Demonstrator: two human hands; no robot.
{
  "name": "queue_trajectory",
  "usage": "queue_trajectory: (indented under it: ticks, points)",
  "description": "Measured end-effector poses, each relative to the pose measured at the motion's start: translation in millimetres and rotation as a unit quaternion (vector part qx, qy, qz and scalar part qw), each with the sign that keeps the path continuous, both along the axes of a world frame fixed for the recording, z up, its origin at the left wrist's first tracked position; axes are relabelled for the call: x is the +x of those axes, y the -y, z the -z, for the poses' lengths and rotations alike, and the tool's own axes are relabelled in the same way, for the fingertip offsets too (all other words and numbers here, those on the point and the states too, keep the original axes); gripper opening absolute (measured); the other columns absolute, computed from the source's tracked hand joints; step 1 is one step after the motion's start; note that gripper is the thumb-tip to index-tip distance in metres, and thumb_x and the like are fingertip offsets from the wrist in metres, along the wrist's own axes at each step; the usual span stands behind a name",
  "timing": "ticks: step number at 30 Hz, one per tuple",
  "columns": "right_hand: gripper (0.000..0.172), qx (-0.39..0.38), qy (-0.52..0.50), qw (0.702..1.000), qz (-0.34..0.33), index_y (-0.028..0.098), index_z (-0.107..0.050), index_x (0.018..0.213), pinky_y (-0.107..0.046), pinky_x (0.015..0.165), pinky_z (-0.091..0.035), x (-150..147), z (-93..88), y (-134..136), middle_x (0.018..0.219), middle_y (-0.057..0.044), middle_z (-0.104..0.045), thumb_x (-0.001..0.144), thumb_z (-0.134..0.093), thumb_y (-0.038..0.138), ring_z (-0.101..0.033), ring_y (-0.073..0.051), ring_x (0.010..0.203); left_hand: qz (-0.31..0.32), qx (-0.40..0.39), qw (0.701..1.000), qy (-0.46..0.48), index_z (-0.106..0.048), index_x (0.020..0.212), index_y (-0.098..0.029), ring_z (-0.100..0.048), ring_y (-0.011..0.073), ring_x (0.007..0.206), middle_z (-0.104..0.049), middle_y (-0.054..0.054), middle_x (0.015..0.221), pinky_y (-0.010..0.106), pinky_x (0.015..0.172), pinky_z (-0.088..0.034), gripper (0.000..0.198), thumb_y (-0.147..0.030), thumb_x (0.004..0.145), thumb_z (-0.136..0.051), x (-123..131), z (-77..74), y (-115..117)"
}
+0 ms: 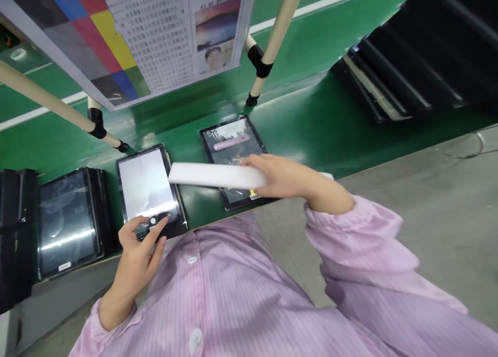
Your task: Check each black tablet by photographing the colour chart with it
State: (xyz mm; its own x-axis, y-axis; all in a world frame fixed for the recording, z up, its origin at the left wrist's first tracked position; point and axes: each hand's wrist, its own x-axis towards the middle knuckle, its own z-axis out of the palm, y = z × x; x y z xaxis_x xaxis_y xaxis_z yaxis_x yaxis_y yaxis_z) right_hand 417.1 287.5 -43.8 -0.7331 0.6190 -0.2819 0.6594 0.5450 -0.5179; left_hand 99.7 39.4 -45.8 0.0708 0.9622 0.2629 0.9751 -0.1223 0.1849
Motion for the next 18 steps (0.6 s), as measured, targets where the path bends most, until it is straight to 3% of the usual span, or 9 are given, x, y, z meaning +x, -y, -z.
queue_trajectory:
  ticks: [5, 9, 13, 18]
  points:
    - [0.058, 0.141, -0.007, 0.980, 0.138, 0.012, -0.053, 0.121, -0.049, 0.091, -0.050, -3.3, 0.6, -45.2, 0.125, -0.022, -0.064, 0.068, -0.061, 0.034, -0.060, -0.038, 0.109, -0.007, 0.016, 1.000, -0.006, -0.063, 0.131, -0.027, -0.049, 0.0290, 0.120, -0.046, 0.014, 0.125, 0.049, 0.098, -0.048, 0.039, -0.019, 0.094, -0.057, -0.4, -1.8, 7.4]
    - [0.058, 0.149, -0.060, 0.965, 0.209, 0.013, -0.050, 0.119, -0.046, 0.086, -0.051, 0.5, -15.1, -38.4, 0.122, -0.021, -0.065, 0.067, -0.060, 0.037, -0.063, -0.037, 0.103, -0.008, 0.019, 1.000, -0.009, -0.065, 0.128, -0.023, -0.050, 0.0297, 0.118, -0.047, 0.015, 0.124, 0.049, 0.097, -0.048, 0.036, -0.018, 0.093, -0.058, 0.3, -3.5, 12.1]
    - [0.056, 0.172, -0.075, 0.975, 0.119, 0.011, -0.053, 0.119, -0.048, 0.087, -0.051, -10.0, -22.2, -9.6, 0.118, -0.022, -0.066, 0.070, -0.059, 0.036, -0.065, -0.038, 0.102, -0.017, 0.011, 1.000, -0.012, -0.066, 0.127, -0.020, -0.049, 0.0299, 0.118, -0.048, 0.016, 0.123, 0.049, 0.098, -0.047, 0.036, -0.017, 0.093, -0.058, -0.7, -2.7, 14.2]
    - [0.052, 0.232, -0.086, 0.968, -0.039, 0.018, -0.055, 0.130, -0.049, 0.087, -0.047, -31.4, -6.3, 4.7, 0.132, -0.016, -0.065, 0.079, -0.053, 0.027, -0.064, -0.037, 0.116, -0.039, -0.018, 0.999, -0.006, -0.069, 0.125, -0.023, -0.048, 0.0300, 0.119, -0.050, 0.015, 0.123, 0.049, 0.100, -0.046, 0.035, -0.018, 0.093, -0.057, -5.9, 0.2, 21.3]
